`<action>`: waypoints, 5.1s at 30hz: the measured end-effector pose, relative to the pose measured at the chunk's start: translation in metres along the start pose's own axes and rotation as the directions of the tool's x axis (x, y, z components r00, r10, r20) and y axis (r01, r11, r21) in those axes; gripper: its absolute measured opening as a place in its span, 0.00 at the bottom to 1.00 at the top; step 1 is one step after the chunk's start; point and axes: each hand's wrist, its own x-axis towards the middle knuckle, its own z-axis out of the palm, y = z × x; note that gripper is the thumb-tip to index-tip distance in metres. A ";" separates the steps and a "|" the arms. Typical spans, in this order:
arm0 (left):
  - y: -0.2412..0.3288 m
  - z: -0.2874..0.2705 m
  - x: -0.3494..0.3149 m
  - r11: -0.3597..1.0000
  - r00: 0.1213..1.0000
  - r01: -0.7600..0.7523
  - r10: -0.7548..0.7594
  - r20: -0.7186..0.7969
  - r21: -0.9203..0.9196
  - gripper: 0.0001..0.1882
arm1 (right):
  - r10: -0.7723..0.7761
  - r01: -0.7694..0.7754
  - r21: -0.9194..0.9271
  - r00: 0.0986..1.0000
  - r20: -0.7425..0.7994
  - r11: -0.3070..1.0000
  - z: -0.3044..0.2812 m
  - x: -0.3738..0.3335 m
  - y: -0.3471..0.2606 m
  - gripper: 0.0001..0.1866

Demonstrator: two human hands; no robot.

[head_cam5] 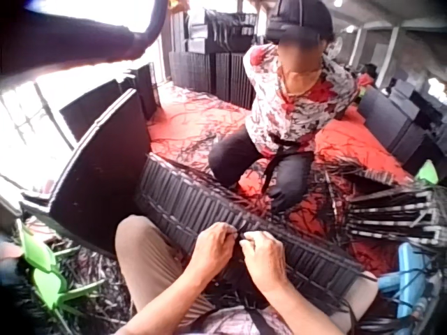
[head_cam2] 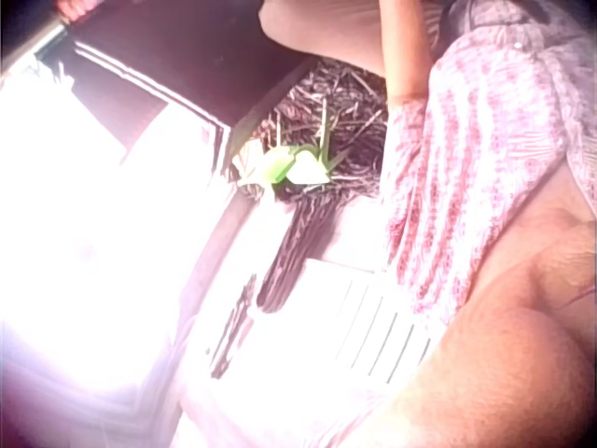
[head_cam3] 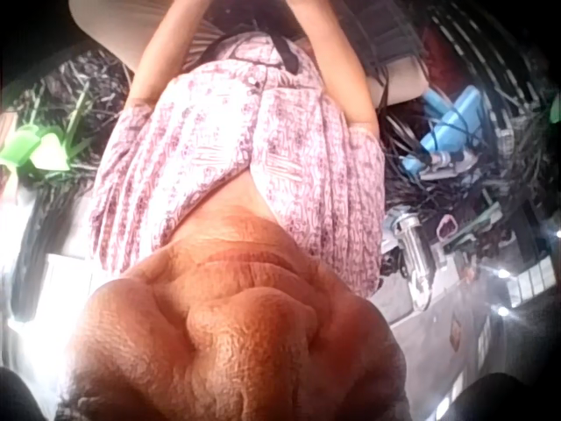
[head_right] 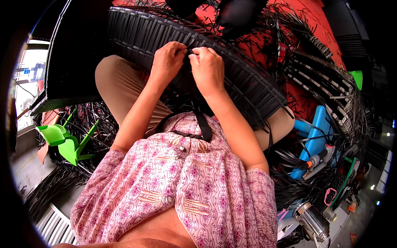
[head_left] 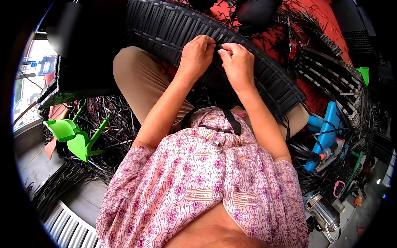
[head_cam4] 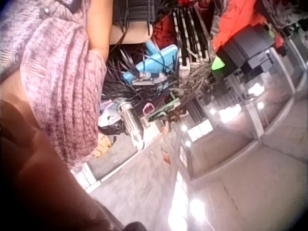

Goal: The person weaves black plastic strips into the frame of a chair seat. They sit cross-legged on the floor, threading the strips through the existing weave and adjusting the tension.

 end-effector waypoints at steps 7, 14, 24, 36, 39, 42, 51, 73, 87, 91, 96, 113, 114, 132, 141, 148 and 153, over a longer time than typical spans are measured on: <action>-0.021 0.000 -0.012 0.998 0.998 0.054 -0.053 0.037 -0.035 0.06 | -0.135 0.122 -0.303 0.991 -0.021 0.945 0.042 0.012 0.022 0.09; -0.019 0.002 -0.001 1.000 0.994 0.016 -0.015 0.104 -0.011 0.09 | 0.043 -0.087 -0.294 0.988 -0.151 0.952 0.053 0.016 0.014 0.07; -0.039 -0.021 0.005 0.988 0.964 -0.123 0.096 0.247 0.095 0.14 | 0.105 -0.137 -0.192 0.981 -0.164 0.972 0.073 0.018 0.019 0.07; -0.032 -0.043 0.043 0.992 0.894 -0.126 0.100 0.437 0.030 0.08 | -0.028 0.019 -0.175 0.998 -0.052 0.984 0.045 0.007 0.011 0.09; -0.051 -0.040 0.036 0.987 0.930 -0.156 0.157 0.334 -0.030 0.06 | -0.215 0.203 -0.349 0.977 0.003 0.915 0.060 0.011 0.029 0.07; -0.046 -0.047 0.034 0.988 0.924 -0.122 0.150 0.352 -0.100 0.05 | -0.045 0.041 -0.074 0.998 -0.046 0.996 0.050 0.006 0.008 0.04; -0.044 -0.051 0.039 0.992 0.884 0.031 0.029 0.466 -0.120 0.06 | 0.247 -0.247 0.172 0.969 0.022 0.954 0.038 0.002 -0.014 0.19; -0.025 -0.045 0.059 0.958 0.834 0.285 -0.230 0.502 -0.035 0.10 | -0.347 0.346 0.032 0.927 0.144 0.938 0.019 0.039 0.029 0.15; -0.023 -0.031 0.055 0.846 0.870 0.430 -0.294 0.395 -0.317 0.07 | -0.501 0.501 -0.001 0.864 0.055 0.865 0.023 0.041 0.045 0.14; -0.027 -0.035 0.049 0.761 0.882 0.463 -0.343 0.324 -0.455 0.03 | -0.511 0.513 0.001 0.854 -0.098 0.858 0.006 0.049 0.039 0.17; -0.029 -0.042 0.049 0.743 0.890 0.455 -0.377 0.255 -0.490 0.04 | -0.286 0.300 -0.228 0.954 0.095 0.926 -0.001 0.079 0.032 0.19; -0.042 -0.061 0.054 0.606 0.828 0.520 -0.531 0.181 -0.603 0.04 | -0.331 0.324 -0.372 0.943 0.047 0.870 0.016 0.072 0.027 0.17; -0.043 -0.062 0.055 0.611 0.832 0.513 -0.526 0.175 -0.603 0.04 | -0.325 0.319 -0.369 0.944 0.047 0.873 0.016 0.071 0.025 0.17; 0.004 -0.098 0.027 0.756 0.938 0.339 -0.230 0.258 -0.559 0.04 | -0.486 0.491 -0.075 0.870 0.080 0.868 0.030 0.038 -0.029 0.14; 0.007 -0.094 0.008 0.671 0.922 0.388 -0.290 0.258 -0.632 0.03 | -0.451 0.441 0.145 0.892 0.040 0.886 0.038 0.025 -0.020 0.08; -0.013 -0.068 0.019 0.686 0.911 0.384 -0.391 0.131 -0.619 0.07 | -0.188 0.168 0.384 0.982 0.014 0.908 0.041 0.020 -0.011 0.08; -0.030 -0.037 0.016 0.960 0.990 0.143 -0.135 -0.052 0.242 0.11 | -0.002 -0.011 0.465 1.000 0.026 0.885 0.038 0.018 -0.012 0.09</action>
